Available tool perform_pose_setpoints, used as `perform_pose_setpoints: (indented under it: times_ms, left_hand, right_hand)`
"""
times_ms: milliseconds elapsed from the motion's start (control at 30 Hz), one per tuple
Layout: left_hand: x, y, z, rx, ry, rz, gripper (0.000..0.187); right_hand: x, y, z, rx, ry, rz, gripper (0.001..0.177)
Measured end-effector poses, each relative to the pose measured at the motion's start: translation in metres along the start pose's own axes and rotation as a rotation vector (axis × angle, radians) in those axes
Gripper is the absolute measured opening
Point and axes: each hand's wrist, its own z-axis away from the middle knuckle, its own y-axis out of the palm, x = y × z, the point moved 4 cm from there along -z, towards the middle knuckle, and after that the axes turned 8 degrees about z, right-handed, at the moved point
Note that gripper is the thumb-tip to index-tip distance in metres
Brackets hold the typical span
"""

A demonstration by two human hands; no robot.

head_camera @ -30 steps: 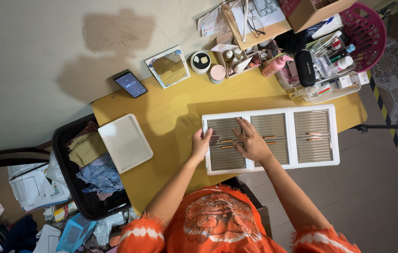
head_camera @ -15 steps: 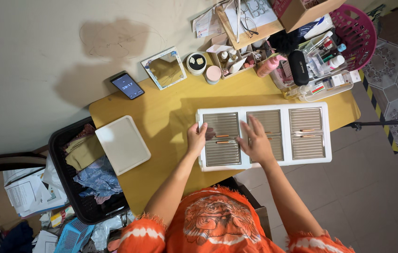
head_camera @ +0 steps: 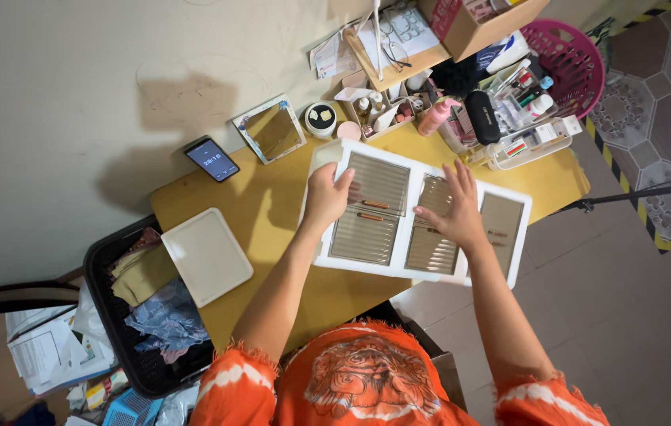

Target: The person disassembles a white plastic storage unit with three compartments and sliding metal grates. They remove the lid, separate the compartments, and take out the metal grates, placing them on the table.

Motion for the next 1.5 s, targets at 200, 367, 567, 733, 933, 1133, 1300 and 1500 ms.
perform_pose_setpoints:
  times_ms: [200,367,567,733,933,1133,1300,1500]
  left_hand:
    - [-0.057,0.029,0.002,0.127,0.057,0.001,0.016]
    - [-0.103,0.058,0.014,0.095,0.422,-0.353,0.018]
    - [-0.137,0.100,0.027,0.193,0.372,-0.452,0.020]
    - [-0.149,0.135,0.029,0.244,0.323,-0.546,0.027]
    - [-0.151,0.155,0.011,0.247,0.379,-0.654,0.030]
    - [-0.152,0.162,0.006,0.230,0.486,-0.684,0.027]
    - [-0.158,0.173,0.009,0.230,0.484,-0.714,0.025]
    - [-0.167,0.193,0.022,0.329,0.543,-0.819,0.021]
  right_hand:
    - [-0.004,-0.028,-0.009,0.065,0.056,-0.132,0.114]
    - [-0.012,-0.045,0.006,0.112,0.168,-0.244,0.106]
    - [-0.021,-0.062,0.030,-0.012,0.073,-0.359,0.086]
    - [-0.035,-0.070,0.046,-0.055,0.098,-0.381,0.080]
    - [-0.046,-0.064,0.040,-0.072,0.109,-0.489,0.074]
    - [-0.046,-0.048,0.033,-0.098,0.110,-0.571,0.071]
    - [-0.043,-0.038,0.026,-0.093,0.066,-0.737,0.073]
    - [-0.049,-0.025,0.026,-0.025,0.150,-0.822,0.072]
